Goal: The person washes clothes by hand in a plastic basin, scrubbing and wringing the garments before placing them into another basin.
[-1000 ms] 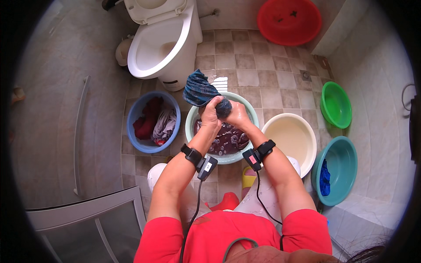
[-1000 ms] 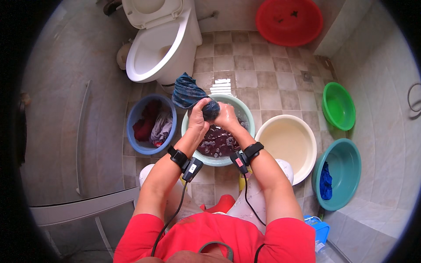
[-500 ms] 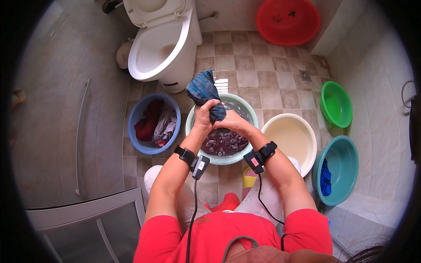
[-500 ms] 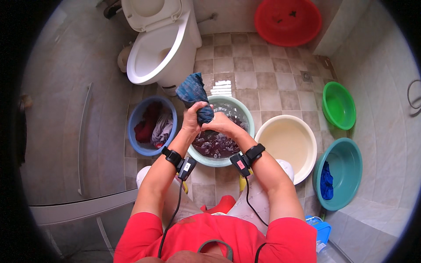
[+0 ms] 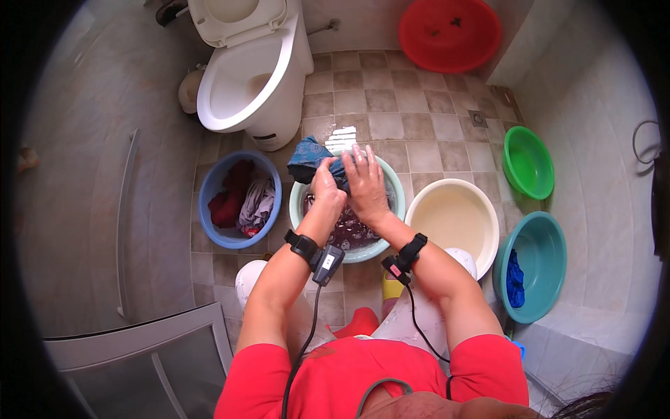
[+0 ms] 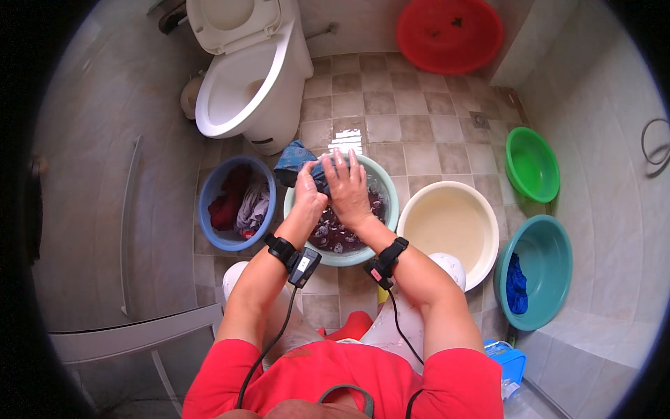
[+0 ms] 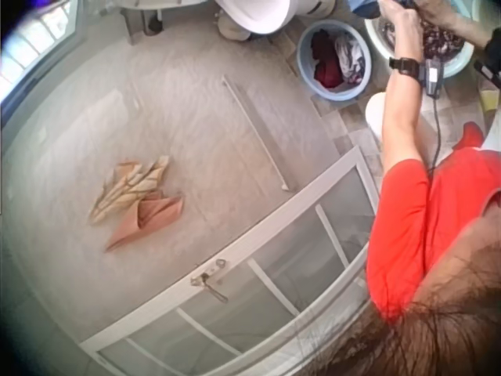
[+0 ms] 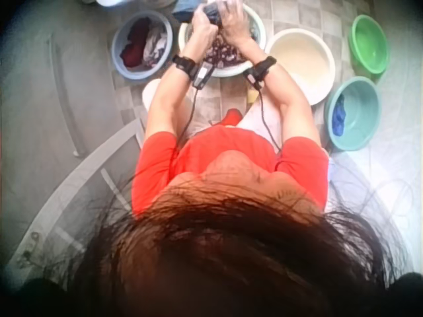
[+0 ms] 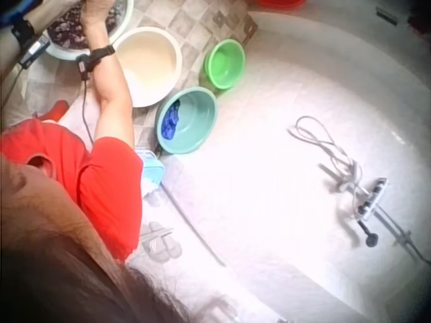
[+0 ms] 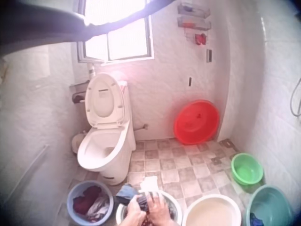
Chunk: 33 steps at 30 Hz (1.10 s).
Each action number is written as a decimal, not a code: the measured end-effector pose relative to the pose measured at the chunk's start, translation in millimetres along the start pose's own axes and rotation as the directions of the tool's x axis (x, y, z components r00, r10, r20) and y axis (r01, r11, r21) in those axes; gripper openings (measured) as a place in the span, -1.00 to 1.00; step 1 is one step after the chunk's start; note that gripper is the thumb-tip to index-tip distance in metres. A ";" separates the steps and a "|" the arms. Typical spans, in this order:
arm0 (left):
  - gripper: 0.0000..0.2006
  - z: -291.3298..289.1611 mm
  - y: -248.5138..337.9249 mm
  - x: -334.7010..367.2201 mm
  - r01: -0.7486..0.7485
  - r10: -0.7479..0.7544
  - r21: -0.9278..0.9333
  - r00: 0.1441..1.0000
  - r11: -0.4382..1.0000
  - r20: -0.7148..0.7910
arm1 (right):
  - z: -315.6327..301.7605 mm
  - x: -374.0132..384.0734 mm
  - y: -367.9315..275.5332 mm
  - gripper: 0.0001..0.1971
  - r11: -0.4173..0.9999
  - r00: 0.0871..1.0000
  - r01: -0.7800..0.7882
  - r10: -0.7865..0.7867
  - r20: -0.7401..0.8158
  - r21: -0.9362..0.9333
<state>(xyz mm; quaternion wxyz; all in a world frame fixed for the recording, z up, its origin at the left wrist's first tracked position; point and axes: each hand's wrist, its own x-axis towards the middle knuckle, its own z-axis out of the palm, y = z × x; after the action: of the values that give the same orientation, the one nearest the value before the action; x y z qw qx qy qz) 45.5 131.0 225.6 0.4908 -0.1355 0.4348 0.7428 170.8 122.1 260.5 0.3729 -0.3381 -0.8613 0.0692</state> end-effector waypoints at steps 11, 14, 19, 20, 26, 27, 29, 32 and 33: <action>-0.85 16.5 -0.6 -44.3 -0.319 0.232 0.197 0.900 0.927 0.369 | 11.4 5.4 24.0 -0.61 0.792 0.910 -0.414 0.345 0.231 0.448; -0.86 20.3 6.7 -56.9 -0.344 0.198 0.275 0.873 0.898 0.445 | 10.3 3.2 26.3 -0.69 0.689 0.906 -0.424 0.324 0.272 0.588; -0.85 11.0 14.3 -58.6 -0.330 0.138 0.387 0.883 0.861 0.448 | -12.4 5.3 17.1 -0.80 0.141 0.582 -0.812 0.258 0.771 0.566; -0.85 13.3 15.5 -61.7 -0.330 0.123 0.409 0.881 0.851 0.456 | -8.3 1.3 20.5 -0.80 0.083 0.553 -0.830 0.249 0.795 0.552; -0.83 11.4 15.9 -54.2 -0.254 0.048 0.440 0.903 0.861 0.427 | -12.8 2.4 19.0 -0.82 -0.042 0.494 -0.859 0.199 0.846 0.511; -0.82 11.8 16.2 -52.4 -0.210 0.024 0.436 0.919 0.875 0.394 | -13.6 3.3 21.6 -0.82 -0.013 0.492 -0.864 0.184 0.851 0.503; -0.77 5.7 23.2 -43.4 -0.080 -0.088 0.424 0.928 0.902 0.362 | -16.7 5.1 20.8 -0.74 -0.029 0.492 -0.868 0.083 0.867 0.496; -0.74 4.3 32.2 -39.2 0.077 -0.224 0.370 0.900 0.926 0.374 | -28.1 11.9 29.3 -0.45 -0.160 0.490 -0.866 -0.087 0.868 0.473; -0.75 5.0 35.2 -40.2 0.141 -0.273 0.346 0.888 0.928 0.369 | -34.9 15.6 33.9 -0.38 -0.200 0.455 -0.883 -0.146 0.879 0.424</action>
<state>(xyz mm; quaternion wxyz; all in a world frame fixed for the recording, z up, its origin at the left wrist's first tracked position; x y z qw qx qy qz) 36.1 105.4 271.8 0.6635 0.0562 0.4155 0.6197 205.2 153.2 282.1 0.0724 -0.2029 -0.4083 0.8871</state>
